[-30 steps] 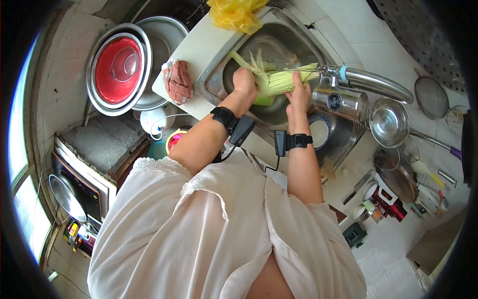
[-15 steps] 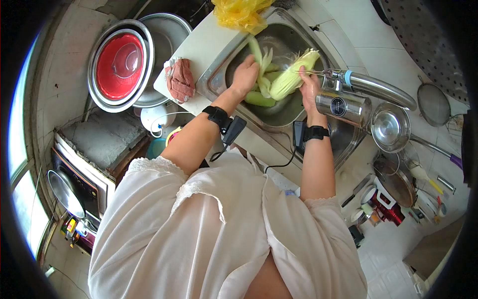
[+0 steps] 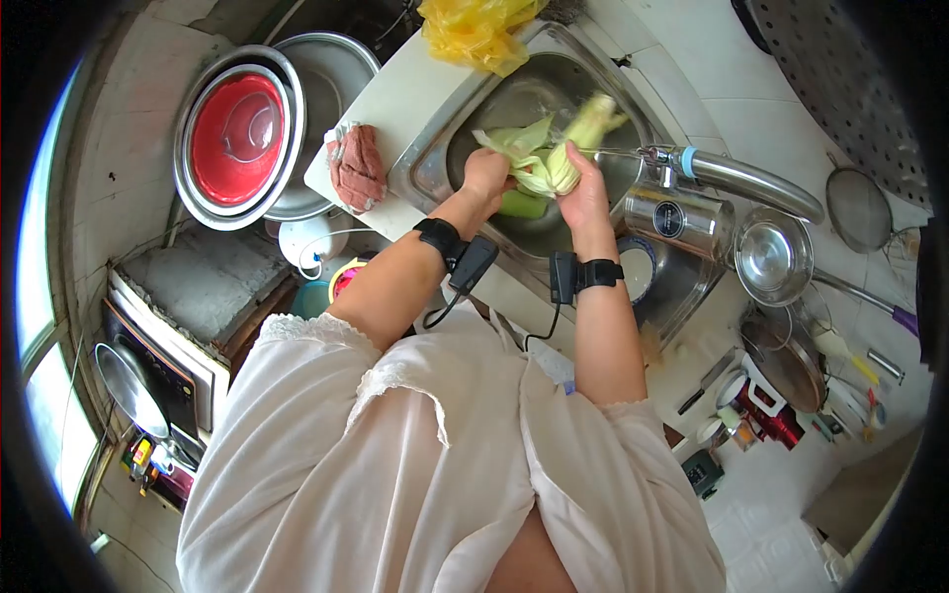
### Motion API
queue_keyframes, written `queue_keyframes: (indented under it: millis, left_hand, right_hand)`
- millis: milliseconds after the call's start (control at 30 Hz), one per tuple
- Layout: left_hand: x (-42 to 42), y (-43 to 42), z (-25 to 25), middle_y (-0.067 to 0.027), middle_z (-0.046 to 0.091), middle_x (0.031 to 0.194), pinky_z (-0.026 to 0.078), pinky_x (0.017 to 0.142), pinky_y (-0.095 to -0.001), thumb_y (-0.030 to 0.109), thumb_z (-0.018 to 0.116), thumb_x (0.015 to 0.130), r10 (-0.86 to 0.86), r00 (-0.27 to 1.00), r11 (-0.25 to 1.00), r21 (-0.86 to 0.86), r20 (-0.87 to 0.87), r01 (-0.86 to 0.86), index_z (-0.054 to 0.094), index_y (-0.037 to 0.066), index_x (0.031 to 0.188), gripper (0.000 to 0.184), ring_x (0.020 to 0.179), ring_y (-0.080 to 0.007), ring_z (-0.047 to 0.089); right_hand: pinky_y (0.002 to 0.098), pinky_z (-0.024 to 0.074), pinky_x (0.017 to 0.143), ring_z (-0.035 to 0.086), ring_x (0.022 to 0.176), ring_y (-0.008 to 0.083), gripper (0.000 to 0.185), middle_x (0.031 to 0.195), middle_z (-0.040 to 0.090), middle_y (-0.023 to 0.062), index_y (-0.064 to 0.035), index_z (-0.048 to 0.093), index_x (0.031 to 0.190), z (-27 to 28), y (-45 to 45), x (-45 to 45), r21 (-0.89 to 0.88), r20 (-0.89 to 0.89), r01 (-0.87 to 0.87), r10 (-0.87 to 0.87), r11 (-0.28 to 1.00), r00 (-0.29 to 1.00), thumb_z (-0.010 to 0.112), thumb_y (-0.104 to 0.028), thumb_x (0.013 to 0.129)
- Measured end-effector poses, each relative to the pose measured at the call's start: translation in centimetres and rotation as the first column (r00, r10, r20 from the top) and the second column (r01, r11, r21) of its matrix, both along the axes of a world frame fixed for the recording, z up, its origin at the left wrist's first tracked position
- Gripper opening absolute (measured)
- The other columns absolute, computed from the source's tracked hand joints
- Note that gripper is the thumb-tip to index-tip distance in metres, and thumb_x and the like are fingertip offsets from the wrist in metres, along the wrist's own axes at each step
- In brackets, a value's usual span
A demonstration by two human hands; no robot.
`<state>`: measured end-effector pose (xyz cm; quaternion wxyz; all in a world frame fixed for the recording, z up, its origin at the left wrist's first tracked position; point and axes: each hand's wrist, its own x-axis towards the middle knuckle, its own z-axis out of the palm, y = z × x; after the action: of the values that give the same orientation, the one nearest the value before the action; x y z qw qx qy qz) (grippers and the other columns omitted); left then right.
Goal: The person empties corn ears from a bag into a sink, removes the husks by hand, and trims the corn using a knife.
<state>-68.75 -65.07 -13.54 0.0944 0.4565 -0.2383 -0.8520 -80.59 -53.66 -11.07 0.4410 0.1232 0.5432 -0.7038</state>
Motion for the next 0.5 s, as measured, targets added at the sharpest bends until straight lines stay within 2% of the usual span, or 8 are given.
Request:
queue_keyframes:
  millis: [100, 200, 233, 267, 333, 400, 433, 500]
  left_hand:
    - [1.4, -0.1, -2.3, -0.0125, 0.072, 0.096, 0.057, 0.070, -0.0387, 0.001, 0.055, 0.096, 0.050, 0.995, 0.999, -0.004, 0.087, -0.050, 0.071, -0.004, 0.111, 0.022, 0.080, -0.0252, 0.070]
    - [1.5, -0.6, -3.0, -0.0174, 0.070, 0.118, 0.058, 0.086, -0.0416, 0.003, 0.049, 0.095, -0.015, 0.972, 1.000, -0.016, 0.234, 0.019, 0.056, -0.008, 0.136, 0.043, 0.102, -0.0320, 0.071]
    - [1.1, -0.8, -3.6, -0.0187, 0.069, 0.122, 0.057, 0.089, -0.0405, 0.005, 0.051, 0.096, -0.167, 0.932, 0.911, -0.311, 0.323, 0.271, 0.054, -0.007, 0.139, 0.045, 0.105, -0.0318, 0.070]
    - [0.8, -0.9, -4.3, -0.0199, 0.068, 0.126, 0.055, 0.092, -0.0394, 0.008, 0.053, 0.096, -0.270, 0.851, 0.678, -0.539, 0.450, 0.500, 0.053, -0.006, 0.141, 0.047, 0.108, -0.0316, 0.070]
    - [-0.6, -1.1, -2.1, -0.0218, 0.066, 0.133, 0.053, 0.096, -0.0380, 0.017, 0.062, 0.097, -0.267, 0.883, 0.662, -0.593, 0.385, 0.459, 0.051, -0.004, 0.145, 0.054, 0.113, -0.0324, 0.069]
    - [-2.2, -0.5, 0.1, -0.0172, 0.070, 0.127, 0.053, 0.095, -0.0348, 0.026, 0.072, 0.095, -0.163, 0.960, 0.493, -0.824, 0.226, 0.278, 0.058, -0.003, 0.140, 0.055, 0.110, -0.0258, 0.069]
    - [-2.7, -0.4, 1.5, -0.0172, 0.070, 0.127, 0.053, 0.095, -0.0348, 0.026, 0.072, 0.095, -0.164, 0.960, 0.493, -0.824, 0.226, 0.279, 0.058, -0.003, 0.140, 0.055, 0.110, -0.0258, 0.069]
    - [-2.9, -0.3, 4.2, -0.0119, 0.074, 0.120, 0.053, 0.091, -0.0299, 0.026, 0.079, 0.091, -0.424, 0.905, 0.798, -0.456, 0.038, 0.393, 0.066, -0.002, 0.134, 0.052, 0.103, -0.0165, 0.069]
  right_hand:
    - [0.0422, 0.0567, 0.088, 0.070, 0.099, 0.0282, 0.043, 0.111, 0.069, 0.0109, -0.0007, 0.057, 0.133, 1.4, 0.5, 0.3, -0.091, 0.121, 0.222, -0.211, 0.971, 0.970, 0.064, -0.029, 0.101]
    - [0.0442, 0.0581, 0.080, 0.069, 0.097, 0.0287, 0.047, 0.113, 0.068, 0.0115, -0.0027, 0.058, 0.133, 2.5, 2.4, -1.0, -0.314, 0.268, 0.099, -0.012, 0.944, 0.963, 0.059, -0.039, 0.103]
    - [0.0449, 0.0580, 0.074, 0.070, 0.096, 0.0288, 0.054, 0.118, 0.068, 0.0123, -0.0035, 0.057, 0.136, 2.7, 2.3, -1.3, -0.286, 0.282, 0.091, -0.007, 0.954, 0.960, 0.054, -0.047, 0.105]
    - [0.0449, 0.0580, 0.074, 0.070, 0.096, 0.0288, 0.054, 0.118, 0.068, 0.0123, -0.0035, 0.057, 0.136, 2.8, 2.2, -1.1, -0.286, 0.281, 0.090, -0.006, 0.954, 0.960, 0.054, -0.047, 0.105]
    - [0.0418, 0.0573, 0.078, 0.069, 0.096, 0.0277, 0.060, 0.118, 0.069, 0.0122, -0.0040, 0.055, 0.140, 3.1, 1.7, -0.2, -0.001, -0.077, 0.020, -0.020, 1.000, 0.997, 0.053, -0.053, 0.105]
    - [0.0373, 0.0545, 0.089, 0.067, 0.105, 0.0239, 0.062, 0.124, 0.067, 0.0106, -0.0048, 0.054, 0.143, 3.2, 1.4, 0.4, 0.019, -0.100, -0.012, 0.014, 1.000, 0.995, 0.054, -0.053, 0.105]
    - [0.0358, 0.0510, 0.095, 0.064, 0.112, 0.0215, 0.060, 0.128, 0.065, 0.0092, -0.0058, 0.054, 0.144, 2.8, 1.3, 0.5, 0.053, -0.133, -0.046, 0.053, 0.998, 0.990, 0.055, -0.052, 0.105]
    - [0.0338, 0.0426, 0.107, 0.056, 0.124, 0.0159, 0.052, 0.135, 0.060, 0.0054, -0.0078, 0.054, 0.142, 2.3, 1.3, 0.7, 0.066, -0.195, -0.113, 0.123, 0.991, 0.973, 0.059, -0.044, 0.106]
